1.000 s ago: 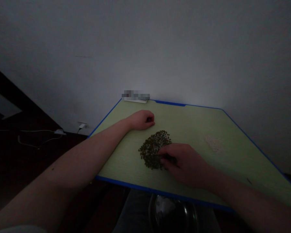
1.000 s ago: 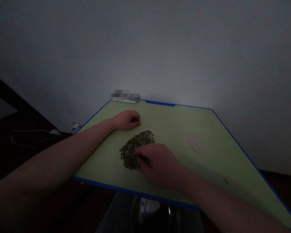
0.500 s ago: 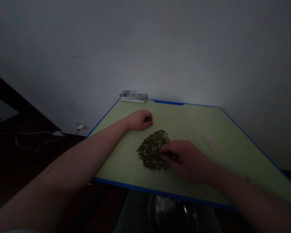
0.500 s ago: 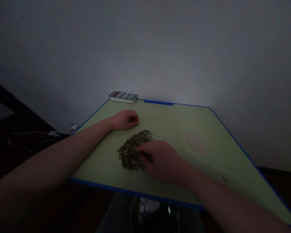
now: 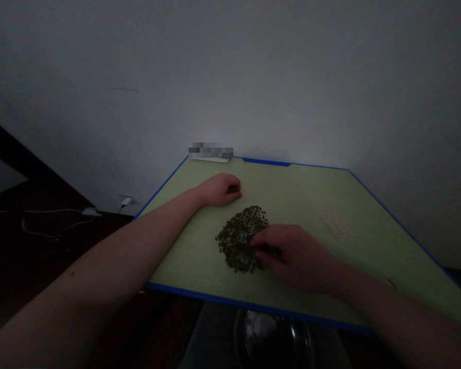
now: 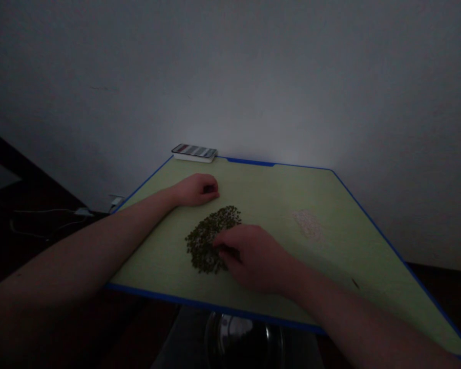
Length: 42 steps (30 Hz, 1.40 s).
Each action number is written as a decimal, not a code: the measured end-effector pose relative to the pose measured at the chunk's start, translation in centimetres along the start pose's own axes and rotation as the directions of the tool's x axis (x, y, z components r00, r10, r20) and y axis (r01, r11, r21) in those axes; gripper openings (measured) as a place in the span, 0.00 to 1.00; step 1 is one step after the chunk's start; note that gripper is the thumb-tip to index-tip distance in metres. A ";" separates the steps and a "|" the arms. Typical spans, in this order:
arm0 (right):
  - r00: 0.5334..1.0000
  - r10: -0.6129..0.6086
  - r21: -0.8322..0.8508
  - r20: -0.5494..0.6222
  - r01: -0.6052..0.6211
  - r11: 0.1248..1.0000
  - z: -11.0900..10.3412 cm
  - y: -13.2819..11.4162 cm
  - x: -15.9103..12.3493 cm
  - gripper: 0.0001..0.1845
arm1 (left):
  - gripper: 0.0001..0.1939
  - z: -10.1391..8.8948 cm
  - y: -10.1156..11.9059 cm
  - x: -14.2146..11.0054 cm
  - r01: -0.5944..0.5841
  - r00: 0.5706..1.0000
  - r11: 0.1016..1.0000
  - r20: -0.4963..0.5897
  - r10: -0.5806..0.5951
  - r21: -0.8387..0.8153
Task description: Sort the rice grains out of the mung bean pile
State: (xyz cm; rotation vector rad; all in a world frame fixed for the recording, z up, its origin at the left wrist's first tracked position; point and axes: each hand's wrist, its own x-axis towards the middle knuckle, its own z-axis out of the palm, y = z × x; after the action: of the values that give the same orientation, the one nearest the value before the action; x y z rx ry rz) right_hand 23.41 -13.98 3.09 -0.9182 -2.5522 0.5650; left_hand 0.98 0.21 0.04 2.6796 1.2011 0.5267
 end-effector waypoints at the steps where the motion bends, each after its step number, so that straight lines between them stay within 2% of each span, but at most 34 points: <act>1: 1.000 -0.004 0.007 0.007 0.004 1.000 0.0 0.0 -0.1 0.10 | 0.11 0.0 0.0 0.0 0.001 1.000 1.000 -0.001 -0.001 0.000; 4: 1.000 -0.003 0.023 0.023 0.003 1.000 -0.2 -0.1 -0.3 0.09 | 0.10 0.0 0.0 0.0 0.003 1.000 1.000 -0.005 -0.003 -0.004; 6: 1.000 0.014 0.025 -0.008 -0.013 1.000 -0.9 0.2 -0.4 0.08 | 0.10 0.0 0.0 0.0 0.005 1.000 1.000 -0.006 -0.005 -0.004; 11: 0.983 0.091 0.007 -0.159 -0.091 0.996 -4.5 2.5 -0.7 0.02 | 0.11 0.0 0.1 0.1 -0.011 1.000 1.000 -0.001 0.011 0.007; 15: 0.974 0.213 -0.053 -0.074 -0.217 0.975 -6.1 4.9 -1.3 0.01 | 0.10 -0.1 0.2 0.0 0.008 1.000 1.000 0.010 -0.008 -0.005; 19: 0.969 0.237 -0.024 -0.072 -0.239 0.971 -5.3 5.9 -1.6 0.06 | 0.11 -0.1 0.2 0.0 0.012 1.000 1.000 0.012 -0.012 -0.013; 22: 0.980 0.171 -0.085 -0.098 -0.180 0.980 -4.3 5.7 -1.8 0.14 | 0.11 -0.1 0.1 0.0 0.011 1.000 1.000 0.010 -0.011 -0.007; 25: 0.990 0.092 -0.151 -0.104 -0.107 0.983 -3.8 5.2 -2.2 0.16 | 0.11 -0.1 0.0 0.0 0.013 1.000 1.000 0.004 -0.013 0.000; 32: 0.998 0.003 -0.022 -0.064 -0.004 1.000 -2.9 2.7 -3.3 0.16 | 0.10 -0.2 0.1 0.1 0.013 1.000 1.000 0.016 -0.013 -0.011; 35: 0.995 -0.094 -0.056 0.015 0.095 0.994 -2.2 1.3 -3.7 0.17 | 0.11 -0.2 0.1 0.1 0.009 1.000 1.000 0.017 -0.009 -0.010; 37: 0.980 -0.187 -0.079 0.074 0.193 0.978 -1.7 0.4 -3.9 0.19 | 0.11 -0.1 0.1 0.1 0.010 1.000 1.000 0.014 -0.010 -0.010; 40: 0.928 -0.337 -0.142 0.161 0.359 0.922 -1.0 -0.6 -4.4 0.22 | 0.11 0.0 0.1 0.1 0.011 1.000 1.000 0.005 -0.011 -0.004; 42: 0.899 -0.400 -0.173 0.176 0.428 0.887 -0.6 -1.0 -4.6 0.21 | 0.11 0.0 0.0 0.1 0.003 1.000 1.000 -0.001 -0.003 0.006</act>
State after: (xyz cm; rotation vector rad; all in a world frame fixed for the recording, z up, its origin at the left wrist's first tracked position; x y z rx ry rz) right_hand 26.47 -17.59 3.14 -0.3720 -2.8539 0.2399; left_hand 1.03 0.28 0.04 2.6823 1.2079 0.5250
